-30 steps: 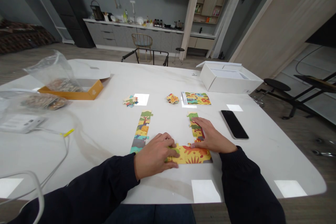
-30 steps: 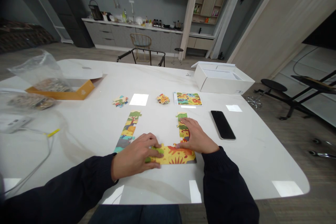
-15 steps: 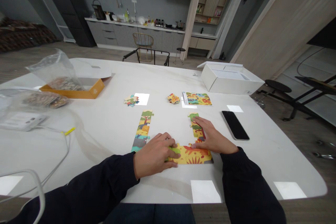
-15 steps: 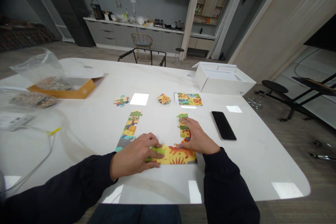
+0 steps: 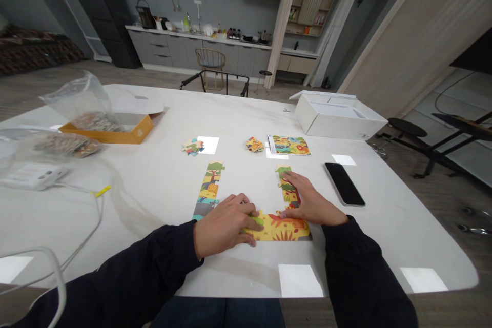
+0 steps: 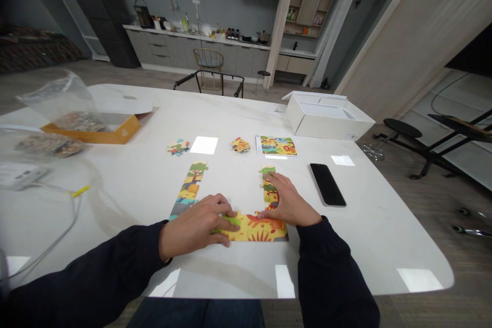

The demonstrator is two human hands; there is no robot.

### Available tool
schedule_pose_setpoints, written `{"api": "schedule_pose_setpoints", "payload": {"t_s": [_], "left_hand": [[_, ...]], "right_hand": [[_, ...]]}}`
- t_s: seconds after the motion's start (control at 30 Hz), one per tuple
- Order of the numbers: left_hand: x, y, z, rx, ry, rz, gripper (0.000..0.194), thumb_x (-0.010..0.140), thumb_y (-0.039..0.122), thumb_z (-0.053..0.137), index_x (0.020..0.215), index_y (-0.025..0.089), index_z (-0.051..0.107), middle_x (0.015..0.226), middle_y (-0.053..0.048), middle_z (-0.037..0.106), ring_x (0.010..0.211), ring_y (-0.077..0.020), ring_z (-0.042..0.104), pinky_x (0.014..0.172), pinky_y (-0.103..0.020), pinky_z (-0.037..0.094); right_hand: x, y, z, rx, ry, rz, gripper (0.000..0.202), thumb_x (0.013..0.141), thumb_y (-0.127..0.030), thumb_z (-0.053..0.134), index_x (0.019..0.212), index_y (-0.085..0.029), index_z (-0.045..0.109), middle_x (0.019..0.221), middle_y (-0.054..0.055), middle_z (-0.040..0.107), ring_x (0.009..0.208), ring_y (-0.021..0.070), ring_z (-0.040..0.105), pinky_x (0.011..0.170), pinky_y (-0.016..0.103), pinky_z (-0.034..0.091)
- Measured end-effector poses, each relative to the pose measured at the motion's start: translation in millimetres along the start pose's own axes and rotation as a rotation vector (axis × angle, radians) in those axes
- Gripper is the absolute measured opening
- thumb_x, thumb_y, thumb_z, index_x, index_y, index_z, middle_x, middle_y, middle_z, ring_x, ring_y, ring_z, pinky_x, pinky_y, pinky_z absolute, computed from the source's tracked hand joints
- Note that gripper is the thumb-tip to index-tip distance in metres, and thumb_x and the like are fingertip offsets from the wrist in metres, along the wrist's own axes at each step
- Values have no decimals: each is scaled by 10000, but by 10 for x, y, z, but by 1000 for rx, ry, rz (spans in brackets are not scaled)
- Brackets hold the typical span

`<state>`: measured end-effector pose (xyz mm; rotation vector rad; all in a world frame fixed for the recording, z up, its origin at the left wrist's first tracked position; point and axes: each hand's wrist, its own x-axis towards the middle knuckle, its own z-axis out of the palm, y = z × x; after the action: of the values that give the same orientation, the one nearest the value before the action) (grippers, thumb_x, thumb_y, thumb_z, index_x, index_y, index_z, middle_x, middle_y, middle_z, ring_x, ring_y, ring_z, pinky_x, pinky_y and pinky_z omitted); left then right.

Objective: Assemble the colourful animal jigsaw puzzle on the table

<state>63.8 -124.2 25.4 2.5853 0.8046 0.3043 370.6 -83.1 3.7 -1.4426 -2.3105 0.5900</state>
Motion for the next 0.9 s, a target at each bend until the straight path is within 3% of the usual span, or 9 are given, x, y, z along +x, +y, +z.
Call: {"api": "schedule_pose_setpoints", "payload": {"t_s": [0.33, 0.5, 0.6, 0.67, 0.83, 0.9], "left_hand": [[2, -45, -7, -120, 35, -10, 441, 784, 466, 861, 1137, 234, 734, 1098, -56, 725, 1111, -268, 588, 947, -379, 464], [9, -39, -23, -95, 37, 17, 311, 831, 462, 827, 1006, 218, 743, 1143, -67, 716, 1122, -272, 597, 963, -391, 464], [2, -52, -19, -71, 40, 31, 308, 831, 451, 830, 1006, 216, 735, 1190, -66, 702, 1130, -274, 598, 966, -396, 462], [-8, -58, -5, -51, 49, 31, 317, 821, 448, 839, 1006, 216, 727, 1210, -64, 692, 1130, -274, 598, 953, -396, 463], [-26, -9, 27, -27, 67, 27, 331, 817, 459, 835, 1006, 219, 707, 1206, -65, 681, 1108, -271, 609, 927, -389, 468], [-20, -31, -9, -33, 89, 56, 359, 815, 502, 826, 1014, 229, 705, 1211, -64, 675, 1117, -267, 608, 925, -381, 473]], "right_hand": [[-6, 28, 25, -6, 34, -44, 1097, 609, -692, 876, 1538, -289, 457, 1579, 133, 461, 1480, 419, 380, 1212, 627, 362], [66, 56, -18, 21, 192, -3, 732, 839, -613, 736, 1465, -299, 524, 1494, 109, 554, 1425, 357, 462, 1195, 584, 393], [210, 169, -21, 83, 302, 71, 532, 913, -580, 650, 1355, -289, 600, 1388, 106, 626, 1293, 330, 578, 1071, 542, 509], [339, 262, 11, 101, 350, 93, 474, 934, -574, 615, 1295, -267, 628, 1324, 114, 651, 1203, 317, 623, 987, 516, 552], [580, 379, 128, -9, 437, -7, 429, 965, -553, 558, 1238, -233, 643, 1248, 134, 650, 1225, 324, 581, 1107, 554, 450], [594, 383, 147, -1, 446, 2, 417, 987, -555, 517, 1230, -239, 638, 1241, 131, 646, 1206, 320, 587, 1079, 549, 470]]}}
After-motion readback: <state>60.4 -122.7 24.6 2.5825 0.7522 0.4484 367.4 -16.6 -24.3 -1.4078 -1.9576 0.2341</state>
